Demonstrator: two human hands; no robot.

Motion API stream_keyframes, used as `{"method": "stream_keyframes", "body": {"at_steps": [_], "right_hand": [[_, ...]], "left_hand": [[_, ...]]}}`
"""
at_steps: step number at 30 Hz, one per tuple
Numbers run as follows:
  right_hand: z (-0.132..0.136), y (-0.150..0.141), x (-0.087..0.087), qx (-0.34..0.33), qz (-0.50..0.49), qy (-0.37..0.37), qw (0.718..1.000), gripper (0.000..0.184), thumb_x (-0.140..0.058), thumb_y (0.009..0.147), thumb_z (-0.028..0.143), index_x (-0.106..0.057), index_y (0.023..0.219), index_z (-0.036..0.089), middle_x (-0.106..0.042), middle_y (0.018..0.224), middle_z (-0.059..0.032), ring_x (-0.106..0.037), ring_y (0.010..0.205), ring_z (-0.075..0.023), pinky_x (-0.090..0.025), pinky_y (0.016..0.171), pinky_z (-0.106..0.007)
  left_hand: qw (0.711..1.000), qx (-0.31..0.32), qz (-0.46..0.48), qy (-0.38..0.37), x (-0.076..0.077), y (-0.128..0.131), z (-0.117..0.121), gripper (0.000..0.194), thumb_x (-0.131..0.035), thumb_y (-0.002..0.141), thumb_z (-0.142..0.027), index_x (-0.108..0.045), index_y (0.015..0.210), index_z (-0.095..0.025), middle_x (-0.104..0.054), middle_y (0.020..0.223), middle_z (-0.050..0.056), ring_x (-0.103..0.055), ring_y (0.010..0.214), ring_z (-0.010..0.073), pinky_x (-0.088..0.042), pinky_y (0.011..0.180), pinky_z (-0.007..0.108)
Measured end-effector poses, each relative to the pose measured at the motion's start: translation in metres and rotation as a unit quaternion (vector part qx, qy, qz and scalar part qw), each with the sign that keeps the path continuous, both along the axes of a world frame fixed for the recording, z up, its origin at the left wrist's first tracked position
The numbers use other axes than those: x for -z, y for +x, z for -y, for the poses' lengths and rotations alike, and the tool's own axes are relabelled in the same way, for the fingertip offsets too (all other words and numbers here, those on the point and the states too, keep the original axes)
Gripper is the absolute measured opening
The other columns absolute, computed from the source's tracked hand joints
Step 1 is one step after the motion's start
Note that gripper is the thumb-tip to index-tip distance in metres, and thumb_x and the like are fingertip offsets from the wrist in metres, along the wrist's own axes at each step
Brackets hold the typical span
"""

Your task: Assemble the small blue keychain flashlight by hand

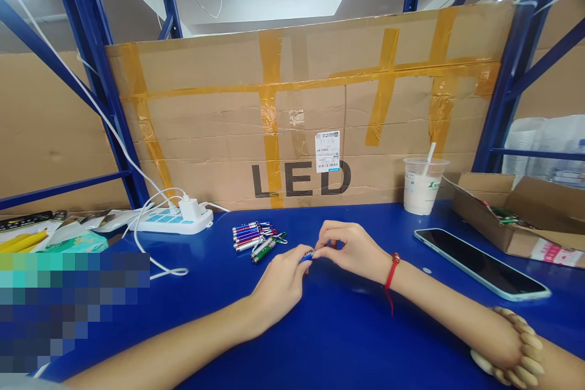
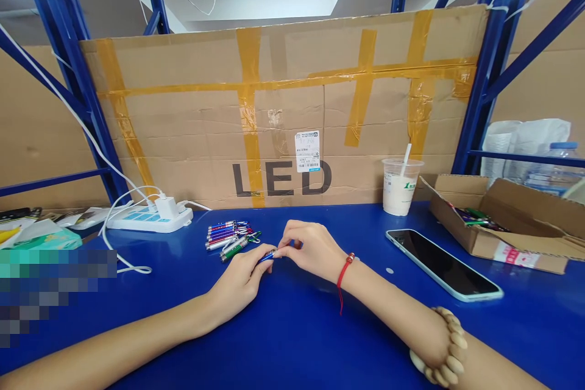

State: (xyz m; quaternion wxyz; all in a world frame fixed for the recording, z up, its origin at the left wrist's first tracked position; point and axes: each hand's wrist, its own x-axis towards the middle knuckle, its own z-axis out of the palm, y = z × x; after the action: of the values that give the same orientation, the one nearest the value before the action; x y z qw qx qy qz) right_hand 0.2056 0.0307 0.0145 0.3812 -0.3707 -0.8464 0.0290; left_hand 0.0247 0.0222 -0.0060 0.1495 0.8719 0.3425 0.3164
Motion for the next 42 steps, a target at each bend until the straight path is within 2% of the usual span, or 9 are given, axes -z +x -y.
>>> {"method": "stream_keyframes", "body": {"at_steps": [6,9,12,18,23,31,37,40,42], "right_hand": [[0.001,-0.008,0.002,0.009,-0.115,-0.196,0.974,0.03,-0.064,0.071,0.042,-0.062,0.058,0.015,-0.059,0.069,-0.0022,-0.051,0.04,-0.0071,-0.04,0.039,-0.021],[0.001,-0.009,0.002,0.041,-0.132,-0.285,0.949,0.033,-0.066,0.067,0.046,-0.062,0.062,0.015,-0.056,0.054,0.0003,-0.051,0.038,-0.0089,-0.038,0.031,-0.018],[0.0,-0.008,0.001,0.055,-0.137,-0.335,0.931,0.035,-0.068,0.064,0.049,-0.064,0.067,0.014,-0.051,0.042,0.0034,-0.046,0.034,-0.008,-0.038,0.029,-0.017],[0.0,-0.008,-0.002,0.038,-0.172,-0.404,0.898,0.036,-0.071,0.061,0.049,-0.065,0.06,0.013,-0.049,0.042,0.004,-0.044,0.036,-0.005,-0.035,0.028,-0.012],[-0.001,-0.009,0.004,0.03,-0.202,-0.421,0.884,0.037,-0.072,0.06,0.049,-0.064,0.061,0.013,-0.05,0.048,0.0036,-0.047,0.041,-0.0052,-0.035,0.028,-0.011],[-0.009,-0.008,0.013,0.027,-0.22,-0.346,0.912,0.038,-0.072,0.061,0.047,-0.067,0.078,0.013,-0.058,0.063,0.0007,-0.047,0.038,-0.004,-0.037,0.027,-0.012],[-0.01,-0.009,0.014,0.038,-0.234,-0.316,0.919,0.035,-0.075,0.058,0.044,-0.067,0.072,0.012,-0.051,0.044,0.0037,-0.045,0.036,-0.0049,-0.037,0.029,-0.013],[-0.01,-0.008,0.013,0.01,-0.237,-0.334,0.912,0.036,-0.075,0.058,0.044,-0.066,0.071,0.012,-0.052,0.044,0.0035,-0.046,0.038,-0.0056,-0.038,0.029,-0.013],[-0.01,-0.006,0.011,-0.025,-0.242,-0.342,0.908,0.037,-0.076,0.057,0.044,-0.065,0.072,0.012,-0.056,0.055,0.0017,-0.05,0.042,-0.0062,-0.04,0.03,-0.013]], "left_hand": [[1.0,0.006,0.019,-0.019,0.0,0.0,-0.001,0.019,-0.037,0.088,-0.013,-0.05,0.1,-0.021,-0.064,0.092,0.004,-0.06,0.083,0.0186,-0.043,0.073,0.026],[0.999,-0.001,0.035,-0.032,0.001,0.0,-0.002,0.021,-0.038,0.087,-0.013,-0.044,0.106,-0.022,-0.065,0.089,0.003,-0.061,0.083,0.0186,-0.043,0.072,0.026],[0.998,-0.006,0.05,-0.044,0.001,0.0,-0.002,0.022,-0.039,0.087,-0.013,-0.04,0.107,-0.023,-0.065,0.086,0.001,-0.06,0.079,0.0177,-0.043,0.069,0.026],[0.998,0.001,0.054,-0.04,0.001,0.0,-0.004,0.015,-0.039,0.087,-0.013,-0.041,0.098,-0.023,-0.063,0.085,0.001,-0.059,0.079,0.0171,-0.041,0.069,0.025],[0.998,-0.008,0.047,-0.046,0.0,0.0,-0.005,0.014,-0.039,0.087,-0.014,-0.042,0.098,-0.023,-0.063,0.085,0.002,-0.059,0.08,0.0176,-0.041,0.071,0.027],[0.996,-0.015,0.057,-0.065,-0.001,0.002,-0.006,0.008,-0.039,0.087,-0.016,-0.041,0.083,-0.021,-0.061,0.075,0.001,-0.058,0.073,0.0173,-0.04,0.064,0.025],[0.993,-0.012,0.079,-0.089,-0.001,0.003,-0.006,0.007,-0.038,0.086,-0.016,-0.04,0.082,-0.021,-0.06,0.071,0.0,-0.056,0.069,0.0164,-0.039,0.059,0.024],[0.99,-0.012,0.097,-0.105,-0.001,0.003,-0.006,0.006,-0.039,0.086,-0.017,-0.04,0.083,-0.021,-0.06,0.069,0.0,-0.055,0.068,0.0161,-0.039,0.059,0.025],[0.987,-0.005,0.11,-0.116,-0.002,0.003,-0.005,0.004,-0.039,0.086,-0.018,-0.04,0.084,-0.021,-0.06,0.069,0.0,-0.055,0.068,0.0162,-0.038,0.059,0.025]]}}
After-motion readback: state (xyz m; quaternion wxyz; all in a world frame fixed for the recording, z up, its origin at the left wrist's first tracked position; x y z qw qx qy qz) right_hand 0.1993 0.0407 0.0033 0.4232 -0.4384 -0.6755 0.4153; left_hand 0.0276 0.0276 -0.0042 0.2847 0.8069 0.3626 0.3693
